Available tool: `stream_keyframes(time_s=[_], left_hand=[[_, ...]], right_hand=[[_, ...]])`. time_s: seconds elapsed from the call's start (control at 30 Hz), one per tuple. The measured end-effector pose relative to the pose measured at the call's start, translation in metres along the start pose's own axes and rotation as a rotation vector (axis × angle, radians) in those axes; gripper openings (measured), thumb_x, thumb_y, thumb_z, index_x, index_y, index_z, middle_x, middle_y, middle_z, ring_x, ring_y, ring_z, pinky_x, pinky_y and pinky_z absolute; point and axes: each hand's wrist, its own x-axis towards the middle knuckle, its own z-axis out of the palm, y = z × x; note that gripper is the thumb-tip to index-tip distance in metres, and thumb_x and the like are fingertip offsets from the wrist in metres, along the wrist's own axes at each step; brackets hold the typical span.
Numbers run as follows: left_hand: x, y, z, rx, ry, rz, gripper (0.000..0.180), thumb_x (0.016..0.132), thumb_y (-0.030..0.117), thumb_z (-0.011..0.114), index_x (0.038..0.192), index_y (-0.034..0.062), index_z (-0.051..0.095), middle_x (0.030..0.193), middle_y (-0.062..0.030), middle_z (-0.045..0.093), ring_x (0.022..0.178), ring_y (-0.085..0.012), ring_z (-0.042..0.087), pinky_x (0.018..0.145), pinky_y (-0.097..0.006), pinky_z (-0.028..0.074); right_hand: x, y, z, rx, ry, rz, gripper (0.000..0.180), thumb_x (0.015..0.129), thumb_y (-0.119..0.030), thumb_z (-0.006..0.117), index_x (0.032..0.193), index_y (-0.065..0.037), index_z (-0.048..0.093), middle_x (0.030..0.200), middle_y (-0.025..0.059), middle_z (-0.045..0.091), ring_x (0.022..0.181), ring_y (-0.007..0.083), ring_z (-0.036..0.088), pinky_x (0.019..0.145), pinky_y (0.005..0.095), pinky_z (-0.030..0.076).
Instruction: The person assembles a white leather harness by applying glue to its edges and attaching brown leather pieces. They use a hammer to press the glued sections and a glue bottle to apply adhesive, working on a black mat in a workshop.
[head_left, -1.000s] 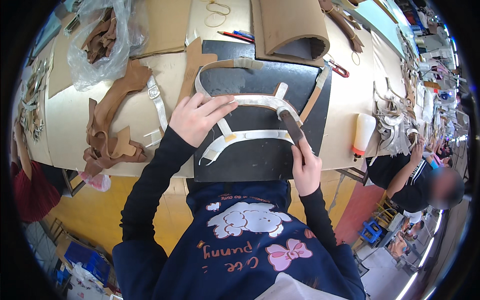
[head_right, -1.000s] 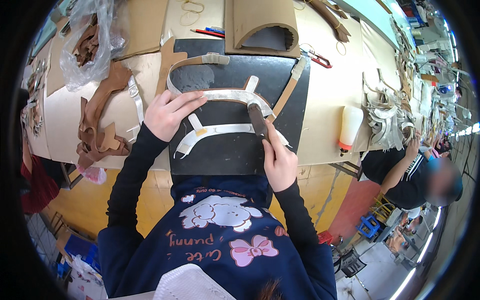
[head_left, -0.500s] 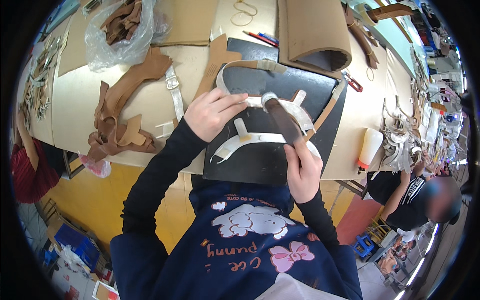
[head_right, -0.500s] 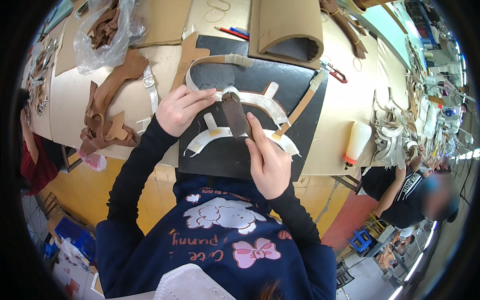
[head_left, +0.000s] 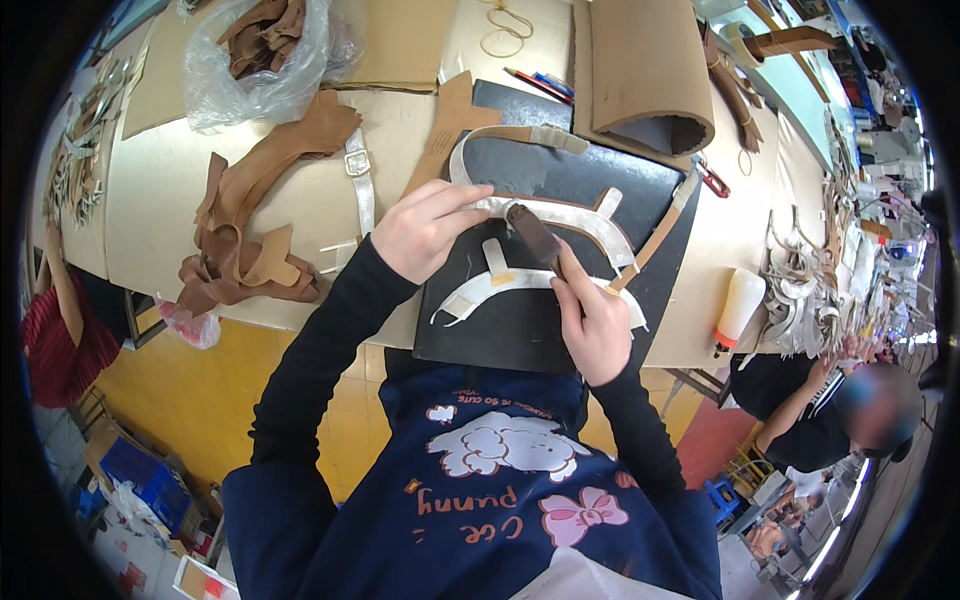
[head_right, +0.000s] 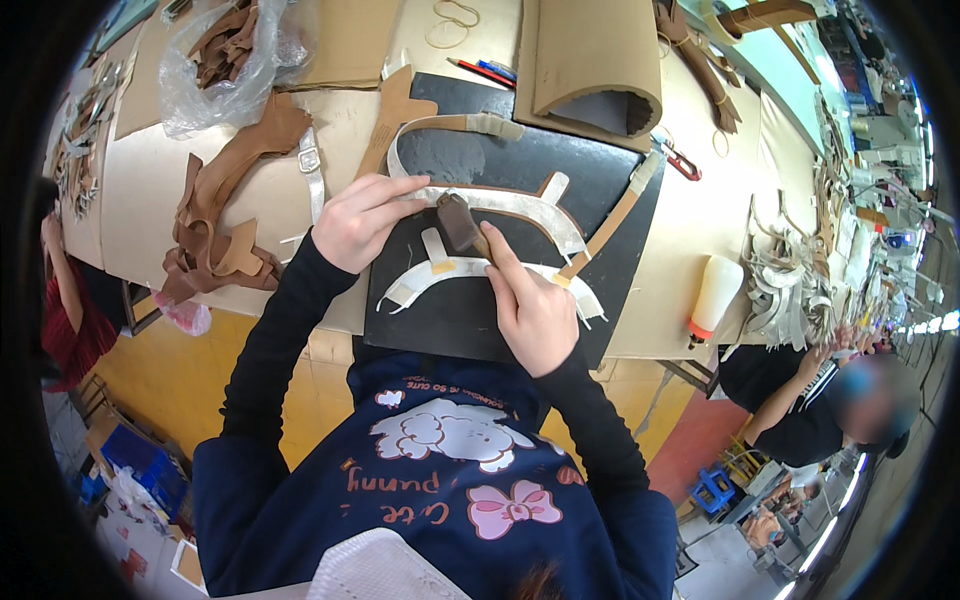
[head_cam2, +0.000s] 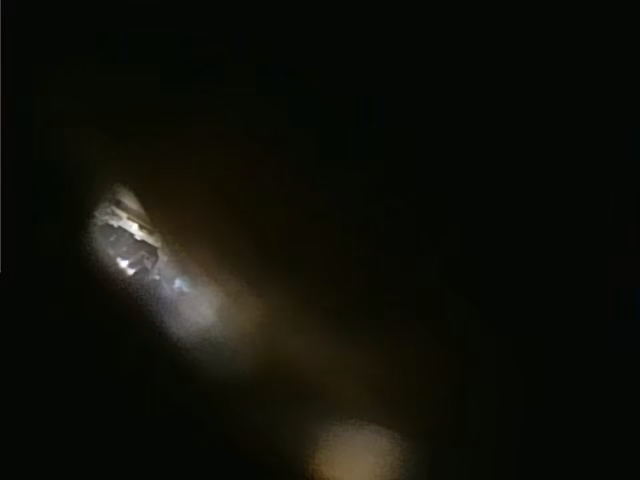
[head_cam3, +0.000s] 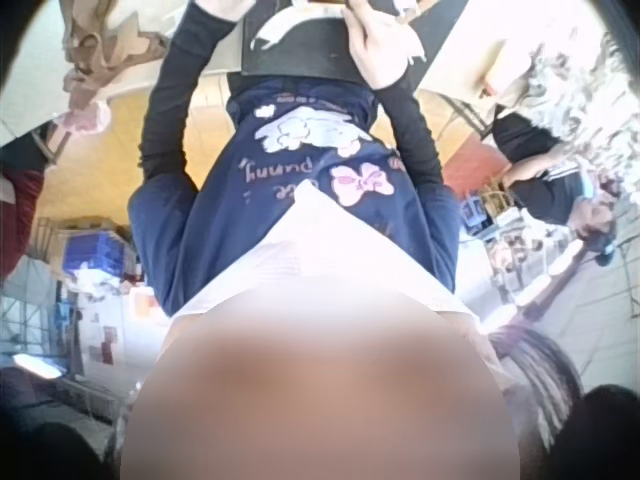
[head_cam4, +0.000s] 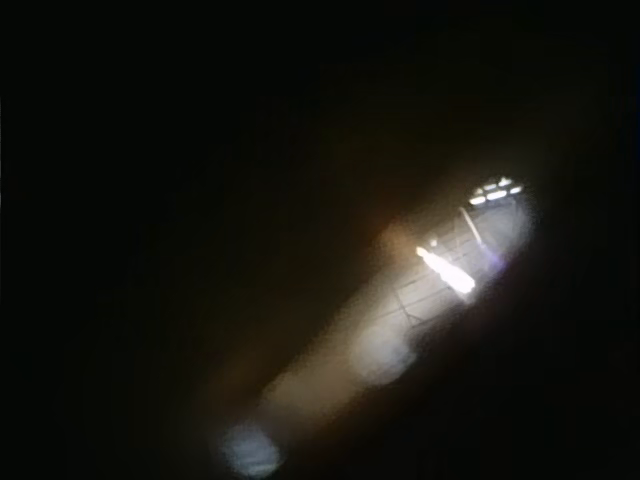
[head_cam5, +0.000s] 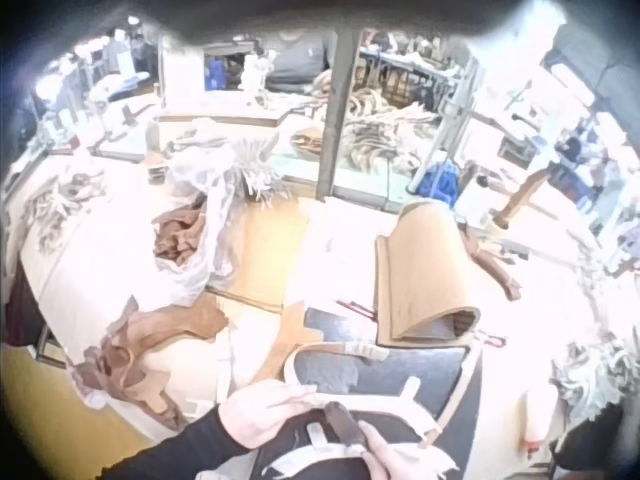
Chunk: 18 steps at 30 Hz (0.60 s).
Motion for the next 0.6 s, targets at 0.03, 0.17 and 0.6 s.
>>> stream_keyframes(time_s=[0.03, 0.17, 0.6], left_hand=[[0.000, 0.000, 0.000, -0.005, 0.021, 0.006, 0.026, 0.078, -0.008, 0.064, 0.102, -0.0006, 0.071, 0.123, -0.0102, 0.068, 0.096, -0.0290, 0.066, 0.084, -0.036, 0.055], [0.003, 0.000, 0.002, -0.075, 0.089, -0.075, 0.016, 0.082, -0.004, 0.066, 0.097, 0.0008, 0.066, 0.117, -0.0113, 0.067, 0.096, -0.0278, 0.066, 0.083, -0.036, 0.055], [0.008, 0.011, 0.002, -0.227, 0.123, -0.371, 0.018, 0.082, -0.005, 0.072, 0.093, 0.0004, 0.059, 0.099, -0.0099, 0.057, 0.083, -0.0232, 0.066, 0.074, -0.031, 0.056]], right_hand=[[0.001, -0.001, -0.001, -0.005, -0.019, 0.003, 0.051, 0.092, -0.004, 0.066, 0.141, -0.013, 0.058, 0.068, 0.0128, 0.064, 0.054, 0.0278, 0.061, 0.054, 0.0361, 0.048], [0.006, -0.009, -0.001, 0.245, 0.175, -0.263, 0.047, 0.096, -0.010, 0.063, 0.142, -0.019, 0.058, 0.071, 0.0135, 0.066, 0.059, 0.0296, 0.065, 0.056, 0.0388, 0.050], [0.010, -0.008, 0.002, 0.038, 0.036, -0.120, 0.051, 0.095, -0.012, 0.064, 0.144, -0.017, 0.055, 0.067, 0.0117, 0.064, 0.055, 0.0277, 0.063, 0.053, 0.0403, 0.048]])
